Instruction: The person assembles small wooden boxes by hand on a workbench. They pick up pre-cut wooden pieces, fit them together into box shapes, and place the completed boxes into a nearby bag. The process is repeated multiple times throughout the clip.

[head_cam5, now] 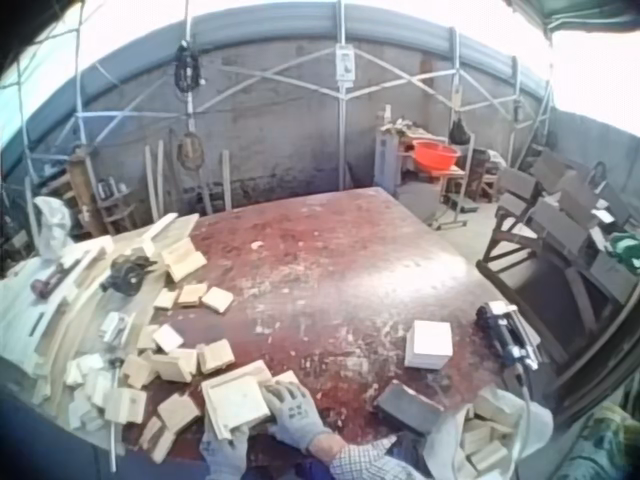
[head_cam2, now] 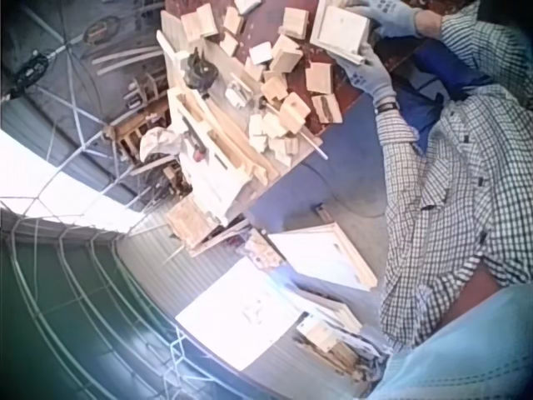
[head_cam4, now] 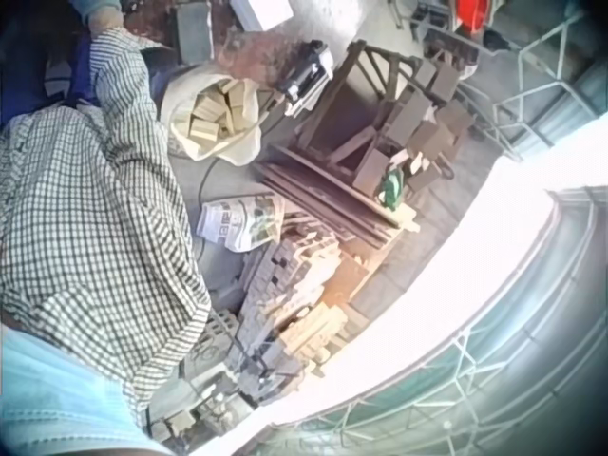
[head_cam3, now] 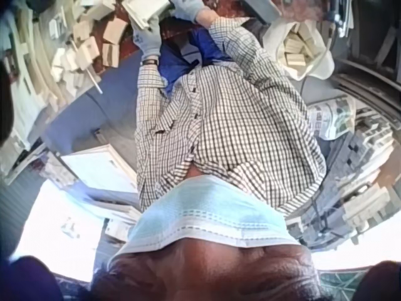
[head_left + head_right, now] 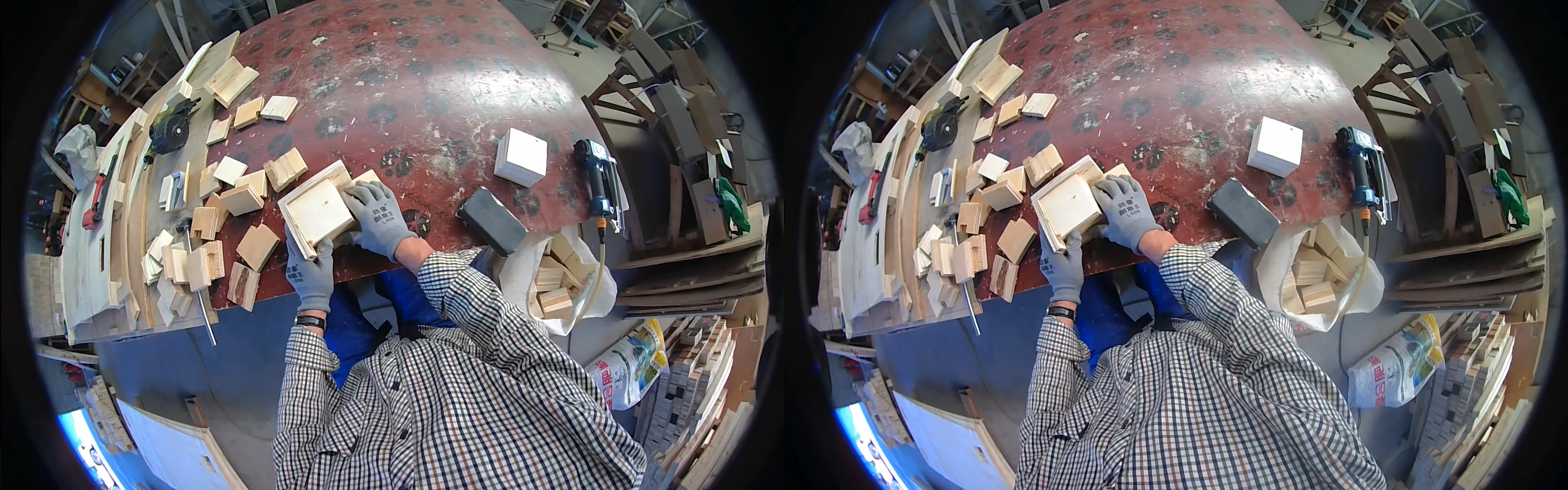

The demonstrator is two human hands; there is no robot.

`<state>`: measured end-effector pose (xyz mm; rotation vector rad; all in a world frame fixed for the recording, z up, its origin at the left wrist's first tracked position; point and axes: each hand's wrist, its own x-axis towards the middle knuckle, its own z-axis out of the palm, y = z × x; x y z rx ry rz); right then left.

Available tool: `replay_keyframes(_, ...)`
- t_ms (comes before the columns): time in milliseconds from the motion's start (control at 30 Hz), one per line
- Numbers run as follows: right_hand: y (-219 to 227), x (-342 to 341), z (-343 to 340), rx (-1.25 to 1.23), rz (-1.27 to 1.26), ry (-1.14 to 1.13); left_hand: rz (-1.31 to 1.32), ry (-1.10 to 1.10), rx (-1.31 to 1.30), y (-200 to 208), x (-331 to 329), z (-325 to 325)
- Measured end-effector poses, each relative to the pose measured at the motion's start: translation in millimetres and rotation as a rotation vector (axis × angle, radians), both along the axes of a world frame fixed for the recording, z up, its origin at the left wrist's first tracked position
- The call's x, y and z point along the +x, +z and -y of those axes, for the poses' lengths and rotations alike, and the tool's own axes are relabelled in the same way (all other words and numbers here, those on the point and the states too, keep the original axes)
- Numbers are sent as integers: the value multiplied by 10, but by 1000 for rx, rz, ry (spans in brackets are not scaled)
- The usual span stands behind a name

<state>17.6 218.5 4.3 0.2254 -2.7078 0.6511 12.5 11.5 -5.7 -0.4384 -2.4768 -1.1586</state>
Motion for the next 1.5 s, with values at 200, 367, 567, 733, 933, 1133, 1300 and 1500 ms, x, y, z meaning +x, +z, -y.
replay_keyframes(200, -25, -16, 14, 3, 0, -2, -3, 3, 3, 7, 1, 9)
replay_keyframes(367, -33, -10, 16, 9, -14, 0, -6, 11, 11, 14, 12, 7)
replay_keyframes(567, -30, -3, -1, -32, -23, -1, 53, -7, -24, -4, 3, 31)
replay_keyframes(733, -54, -24, -31, 7, -32, -7, -10, -1, -46, 12, -14, 2)
replay_keyframes(933, 21, -26, 2, -6, 4, 26, 73, 31, 35, 104, 50, 4)
replay_keyframes(1133, -17, -10, -13, 17, -45, 34, -28, 36, -62, 113, 42, 33)
replay_keyframes(1300, 35, -4, -10, 53, -33, 50, 94, 37, -89, 179, 81, 38)
replay_keyframes(1500, 103, 0, -161, -489, 192, 150, 95, 19, -91, 117, 56, 1)
